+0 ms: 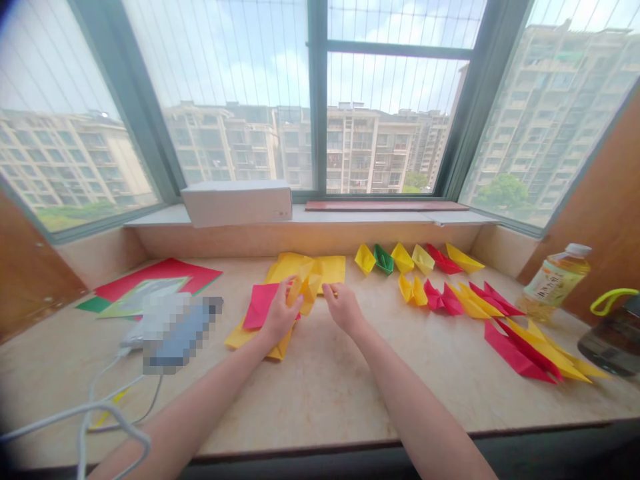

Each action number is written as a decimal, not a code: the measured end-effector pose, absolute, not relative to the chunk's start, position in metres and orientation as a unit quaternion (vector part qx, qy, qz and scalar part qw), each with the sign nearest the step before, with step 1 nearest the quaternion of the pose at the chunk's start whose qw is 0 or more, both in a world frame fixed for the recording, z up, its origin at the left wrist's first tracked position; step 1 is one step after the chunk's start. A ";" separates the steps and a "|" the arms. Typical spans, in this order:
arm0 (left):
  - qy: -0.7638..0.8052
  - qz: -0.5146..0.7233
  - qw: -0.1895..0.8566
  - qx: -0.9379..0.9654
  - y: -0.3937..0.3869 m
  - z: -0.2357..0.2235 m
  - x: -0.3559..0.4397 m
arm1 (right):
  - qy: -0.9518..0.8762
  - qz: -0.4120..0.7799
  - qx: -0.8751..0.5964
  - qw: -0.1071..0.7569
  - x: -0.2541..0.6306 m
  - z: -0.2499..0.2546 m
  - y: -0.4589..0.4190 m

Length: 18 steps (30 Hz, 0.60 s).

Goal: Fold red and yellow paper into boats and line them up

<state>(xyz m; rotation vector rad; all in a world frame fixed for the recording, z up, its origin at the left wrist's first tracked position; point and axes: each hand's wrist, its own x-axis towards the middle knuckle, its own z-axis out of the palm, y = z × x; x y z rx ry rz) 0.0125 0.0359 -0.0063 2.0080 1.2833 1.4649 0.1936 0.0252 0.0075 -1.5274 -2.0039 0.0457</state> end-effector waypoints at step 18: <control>0.364 0.515 0.426 0.649 -0.010 0.022 0.015 | -0.605 0.479 -0.403 0.492 0.183 0.021 0.002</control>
